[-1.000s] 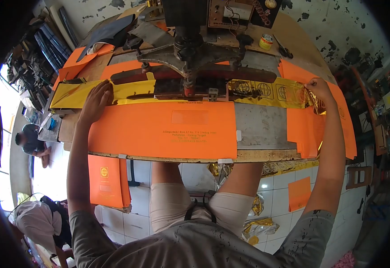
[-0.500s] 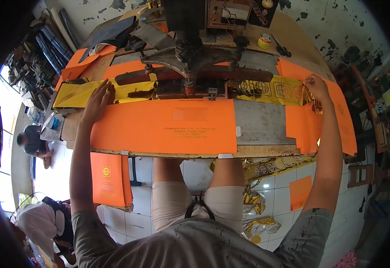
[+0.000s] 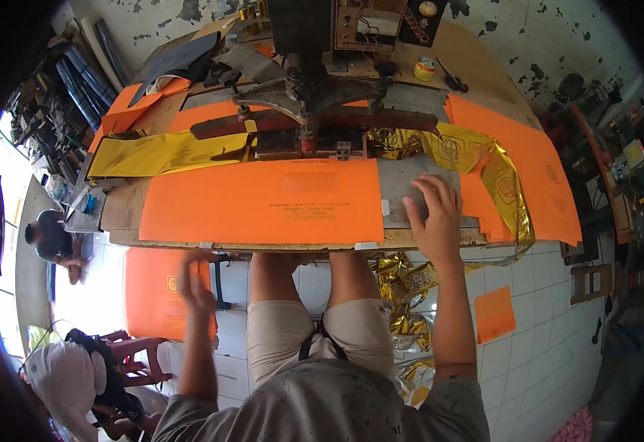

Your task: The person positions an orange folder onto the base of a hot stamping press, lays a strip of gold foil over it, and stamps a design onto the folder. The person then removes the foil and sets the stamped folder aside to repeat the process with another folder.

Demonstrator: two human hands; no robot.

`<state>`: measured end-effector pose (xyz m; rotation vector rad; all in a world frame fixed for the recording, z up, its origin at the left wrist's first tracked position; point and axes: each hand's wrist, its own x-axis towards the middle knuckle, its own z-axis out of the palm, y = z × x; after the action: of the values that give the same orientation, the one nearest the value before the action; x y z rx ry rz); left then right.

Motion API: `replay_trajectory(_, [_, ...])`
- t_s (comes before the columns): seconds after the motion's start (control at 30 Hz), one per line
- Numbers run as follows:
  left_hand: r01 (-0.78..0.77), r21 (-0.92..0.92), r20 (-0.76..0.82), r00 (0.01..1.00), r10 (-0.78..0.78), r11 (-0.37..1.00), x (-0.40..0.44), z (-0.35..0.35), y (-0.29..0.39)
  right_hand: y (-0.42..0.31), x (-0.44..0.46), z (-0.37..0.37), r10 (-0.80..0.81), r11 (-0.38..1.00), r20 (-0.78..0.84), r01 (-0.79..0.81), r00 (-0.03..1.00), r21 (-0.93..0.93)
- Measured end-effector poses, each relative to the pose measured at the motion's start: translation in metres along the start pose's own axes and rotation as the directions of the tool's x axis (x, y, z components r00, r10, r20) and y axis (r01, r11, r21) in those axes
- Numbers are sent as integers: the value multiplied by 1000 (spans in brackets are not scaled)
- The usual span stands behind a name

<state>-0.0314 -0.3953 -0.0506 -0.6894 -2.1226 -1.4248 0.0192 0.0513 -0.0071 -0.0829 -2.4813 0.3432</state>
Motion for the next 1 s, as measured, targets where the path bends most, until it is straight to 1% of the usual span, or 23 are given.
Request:
replay_trajectory(0.03, [26,55,83,996,-31,998,-23,13,4,2,-1,0,12,1000,-22,-12,1000,9])
replay_trajectory(0.07, [61,8,208,976,-61,998,-44,29,4,5,1,0,24,1000,-45,-23,999,18])
replay_trajectory(0.1, [236,-57,315,926,-207,970,-64,47,9,6,1,0,37,999,-69,-36,997,26])
replay_trajectory(0.13, [410,-102,426,842,-332,907,-83,65,13,6,-1,1,27,1000,-58,-27,998,3])
replay_trajectory(0.17, [572,-207,510,755,-411,794,-105,84,11,5,-2,1,15,1000,-48,-16,999,-20])
replay_trajectory(0.2, [713,-285,601,653,-460,640,-125,101,5,5,-3,2,3,999,-38,-4,999,-41])
replay_trajectory(0.27, [769,-215,693,555,-461,602,-164,129,-18,6,-3,1,3,999,-11,-4,1000,-42])
replay_trajectory(0.3, [794,-175,734,500,-461,583,-167,132,-15,5,-3,1,4,999,5,-4,1000,-41])
replay_trajectory(0.4, [615,-92,741,568,-358,783,-161,136,-16,2,0,1,-18,997,61,23,998,-77])
replay_trajectory(0.43, [630,-154,725,596,-346,761,-168,142,-27,2,4,2,-43,996,78,49,996,-73])
replay_trajectory(0.53, [635,-83,754,544,-368,768,-179,150,-41,3,12,9,-114,990,126,124,985,-69])
replay_trajectory(0.6, [573,-83,755,570,-324,816,-184,154,-42,5,22,18,-159,982,147,171,976,-75])
replay_trajectory(0.63, [541,-82,755,582,-302,837,-185,155,-41,7,25,21,-149,984,167,163,975,-71])
replay_trajectory(0.8, [533,-69,751,584,-308,843,-184,151,-40,14,40,32,-112,992,240,123,964,-32])
replay_trajectory(0.9, [549,-78,743,588,-319,832,-185,149,-39,13,41,35,-130,990,246,138,961,-17])
replay_trajectory(1.0, [545,-90,740,597,-310,833,-186,148,-40,7,40,33,-167,984,208,175,964,-22])
